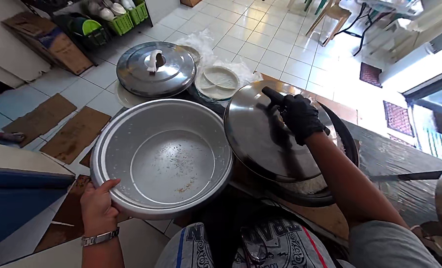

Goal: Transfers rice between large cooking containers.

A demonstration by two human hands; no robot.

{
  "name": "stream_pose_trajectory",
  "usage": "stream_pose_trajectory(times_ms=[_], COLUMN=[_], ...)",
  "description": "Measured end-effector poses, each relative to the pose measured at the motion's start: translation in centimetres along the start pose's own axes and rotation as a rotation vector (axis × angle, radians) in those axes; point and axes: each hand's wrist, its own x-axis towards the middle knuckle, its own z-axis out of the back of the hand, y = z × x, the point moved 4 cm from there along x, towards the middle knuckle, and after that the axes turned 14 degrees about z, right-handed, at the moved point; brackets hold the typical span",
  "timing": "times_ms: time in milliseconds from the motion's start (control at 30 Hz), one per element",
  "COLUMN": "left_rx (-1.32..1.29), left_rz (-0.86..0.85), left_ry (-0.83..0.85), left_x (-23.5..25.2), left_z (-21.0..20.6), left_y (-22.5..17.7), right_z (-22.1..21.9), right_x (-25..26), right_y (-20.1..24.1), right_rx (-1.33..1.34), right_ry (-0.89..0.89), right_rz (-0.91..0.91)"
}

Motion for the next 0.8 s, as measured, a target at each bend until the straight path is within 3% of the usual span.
stream_pose_trajectory(times_ms=[133,333,533,700,800], left_rx=[0.013,-0.018,-0.077,-0.223,-0.236], left_rz=[0.009,0.020,0.045,0.076,0.001], left_ry=[0.002,-0.007,-0.017,-0.045,-0.104], left_x=[0.4,0.4,-1.2,-5.0,-6.4], left_z=[0.2,0.3,-0.5,-0.8,2.9], left_y=[0.4,0.8,1.1,-0.8,-2.5], right_z=[-1.1,-1.6,-3.0,-0.9,-0.5], right_x=[-2.5,-3.9,-4.0,-3.1,-2.4], right_y=[-2.5,-7.9,-8.7,-3.9,0.9], right_rx=[-0.050,-0.013,-0.020,-0.055,0.040], right_ry=[-0.079,-0.051,-0.012,-0.177,-0.252], right_rz=[0.070,-0.123,-0.120,0.200,0.403])
